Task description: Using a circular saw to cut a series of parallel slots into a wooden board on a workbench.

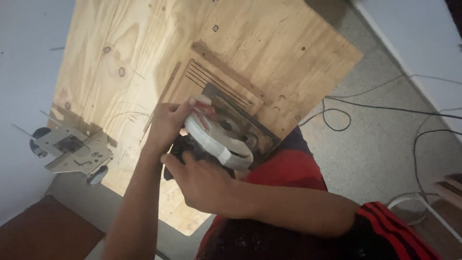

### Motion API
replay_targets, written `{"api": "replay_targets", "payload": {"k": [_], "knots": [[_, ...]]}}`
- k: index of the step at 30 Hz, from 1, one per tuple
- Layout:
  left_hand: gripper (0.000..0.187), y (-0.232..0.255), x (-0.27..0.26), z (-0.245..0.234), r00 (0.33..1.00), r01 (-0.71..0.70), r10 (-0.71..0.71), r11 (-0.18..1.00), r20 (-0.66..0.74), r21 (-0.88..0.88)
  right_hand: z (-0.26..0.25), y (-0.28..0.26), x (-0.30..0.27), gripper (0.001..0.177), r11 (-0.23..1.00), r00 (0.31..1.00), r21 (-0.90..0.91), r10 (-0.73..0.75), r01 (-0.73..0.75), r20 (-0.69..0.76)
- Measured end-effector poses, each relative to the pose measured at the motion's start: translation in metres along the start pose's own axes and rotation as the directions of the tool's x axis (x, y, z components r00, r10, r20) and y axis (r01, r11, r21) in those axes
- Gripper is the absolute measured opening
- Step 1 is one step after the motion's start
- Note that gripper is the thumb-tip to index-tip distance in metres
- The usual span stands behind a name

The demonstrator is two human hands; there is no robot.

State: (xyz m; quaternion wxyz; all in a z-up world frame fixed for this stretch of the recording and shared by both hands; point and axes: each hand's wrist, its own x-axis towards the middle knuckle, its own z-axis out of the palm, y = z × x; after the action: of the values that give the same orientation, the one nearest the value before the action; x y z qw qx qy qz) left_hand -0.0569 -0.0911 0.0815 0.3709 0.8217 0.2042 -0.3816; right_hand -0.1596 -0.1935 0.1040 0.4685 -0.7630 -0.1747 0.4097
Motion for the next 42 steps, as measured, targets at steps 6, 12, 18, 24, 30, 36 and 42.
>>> {"api": "replay_targets", "payload": {"k": [6, 12, 18, 24, 30, 36, 42], "knots": [[0.058, -0.008, 0.011, 0.003, 0.999, -0.032, 0.032, 0.999, 0.019, 0.004, -0.006, 0.000, 0.001, 0.060, 0.999, 0.999, 0.019, 0.048, -0.048, 0.011], [0.061, -0.015, 0.015, 0.002, 1.000, -0.001, 0.001, 1.000, -0.011, 0.016, -0.008, 0.000, 0.002, 0.056, 0.997, 0.998, 0.055, 0.047, -0.049, 0.040], [0.058, 0.023, -0.006, 0.013, 0.999, 0.024, -0.021, 0.998, -0.046, 0.052, 0.005, 0.016, 0.000, 0.046, 0.989, 0.979, -0.043, -0.149, 0.145, -0.138], [0.059, -0.058, 0.044, 0.009, 0.998, 0.017, -0.013, 0.997, -0.058, 0.076, 0.004, 0.016, -0.003, 0.049, 0.987, 0.981, -0.076, -0.148, 0.139, -0.124], [0.061, -0.075, 0.055, 0.009, 0.998, 0.003, 0.004, 0.994, -0.058, 0.109, 0.004, 0.022, -0.005, 0.051, 0.986, 0.982, -0.059, -0.160, 0.155, -0.097], [0.062, -0.078, 0.056, 0.012, 0.999, -0.001, 0.007, 0.994, -0.053, 0.108, 0.006, 0.030, -0.006, 0.050, 0.981, 0.974, -0.037, -0.193, 0.190, -0.116], [0.064, -0.075, 0.054, 0.012, 0.998, 0.000, 0.007, 0.992, -0.059, 0.125, 0.005, 0.032, -0.009, 0.056, 0.979, 0.973, -0.046, -0.203, 0.199, -0.112]]}}
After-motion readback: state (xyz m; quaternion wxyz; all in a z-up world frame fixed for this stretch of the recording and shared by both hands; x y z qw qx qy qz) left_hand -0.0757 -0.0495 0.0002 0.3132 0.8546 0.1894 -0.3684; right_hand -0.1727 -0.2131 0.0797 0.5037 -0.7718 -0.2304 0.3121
